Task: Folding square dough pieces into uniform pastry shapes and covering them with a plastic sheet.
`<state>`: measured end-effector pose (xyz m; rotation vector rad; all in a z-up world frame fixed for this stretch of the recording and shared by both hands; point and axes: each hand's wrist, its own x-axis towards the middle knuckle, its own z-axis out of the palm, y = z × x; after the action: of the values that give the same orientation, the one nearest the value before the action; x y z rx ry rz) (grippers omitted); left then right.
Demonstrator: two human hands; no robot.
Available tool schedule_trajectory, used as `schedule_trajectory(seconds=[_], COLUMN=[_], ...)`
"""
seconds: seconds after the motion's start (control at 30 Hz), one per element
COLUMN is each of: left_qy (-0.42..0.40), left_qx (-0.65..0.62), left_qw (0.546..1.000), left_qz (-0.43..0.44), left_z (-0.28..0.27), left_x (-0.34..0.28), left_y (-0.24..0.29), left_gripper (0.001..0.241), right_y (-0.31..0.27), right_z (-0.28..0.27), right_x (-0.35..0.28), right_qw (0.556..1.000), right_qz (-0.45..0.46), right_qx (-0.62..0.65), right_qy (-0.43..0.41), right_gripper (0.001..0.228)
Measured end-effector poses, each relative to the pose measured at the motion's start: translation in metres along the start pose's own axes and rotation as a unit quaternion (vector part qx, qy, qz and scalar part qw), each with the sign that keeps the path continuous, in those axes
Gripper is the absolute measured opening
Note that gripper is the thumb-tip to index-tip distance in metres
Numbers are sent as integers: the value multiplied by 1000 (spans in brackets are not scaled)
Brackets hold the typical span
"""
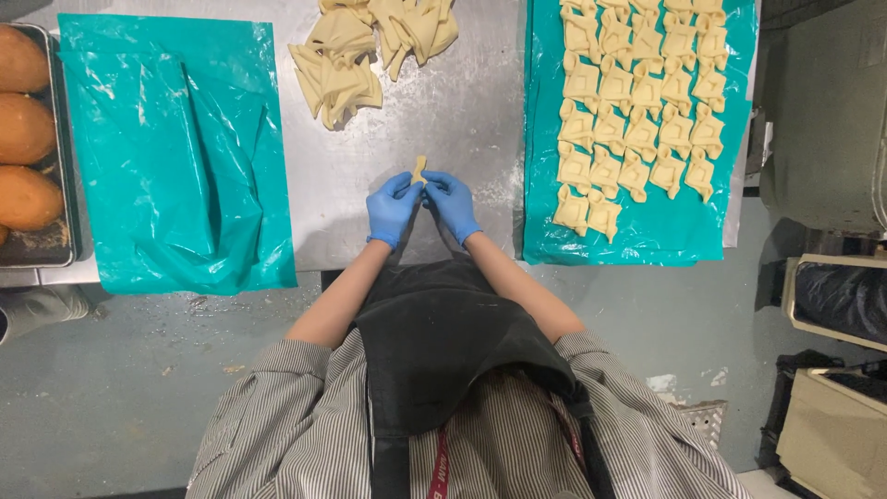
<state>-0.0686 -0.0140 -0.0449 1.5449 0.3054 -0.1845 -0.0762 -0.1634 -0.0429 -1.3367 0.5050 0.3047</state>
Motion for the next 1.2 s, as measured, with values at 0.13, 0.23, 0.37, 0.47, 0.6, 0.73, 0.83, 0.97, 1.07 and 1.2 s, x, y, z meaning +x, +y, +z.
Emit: schedule_trajectory(seconds=[0.13,0.23,0.37,0.47,0.6,0.73,0.83,0.97,1.07,1.2], left_qy=[34,21,-7,12,68,22,12,51,60,17], left_qx=[70,44,92,87,-138,-13,8,152,371,386], left_qw=[997,998,995,996,975,996,1000,987,907,903], left_qz=[-11,-40,-29,-13,-159,-81,-16,-33,189,187], left_z=[0,0,0,-5,-11,-4,-4,-17,-16,-10], left_x=[9,10,9,11,17,14,13,9,12,21], left_y=[-17,-10,2,-12,-36,-27,-32,1,20,30], left_gripper=[28,27,32,29,30,31,39,37,30,24], right_y=[7,-17,-23,-10,14,-14,-17,-28,-45,-47], right_z=[-7,0,2,-12,-32,-10,-6,-9,-4,1], right_x=[5,-1,5,10,18,-4,-5,-14,-18,-6], right_qw=[999,998,979,989,997,967,979,927,859,857], right_qz=[17,-5,-47,-52,22,-119,-127,-124,-260,-251], right_qx=[28,-54,-196,-132,-20,-216,-144,-330,-428,-443], right_qy=[-10,-12,22,36,74,64,67,125,104,81], right_gripper=[28,27,30,31,36,48,43,36,37,36])
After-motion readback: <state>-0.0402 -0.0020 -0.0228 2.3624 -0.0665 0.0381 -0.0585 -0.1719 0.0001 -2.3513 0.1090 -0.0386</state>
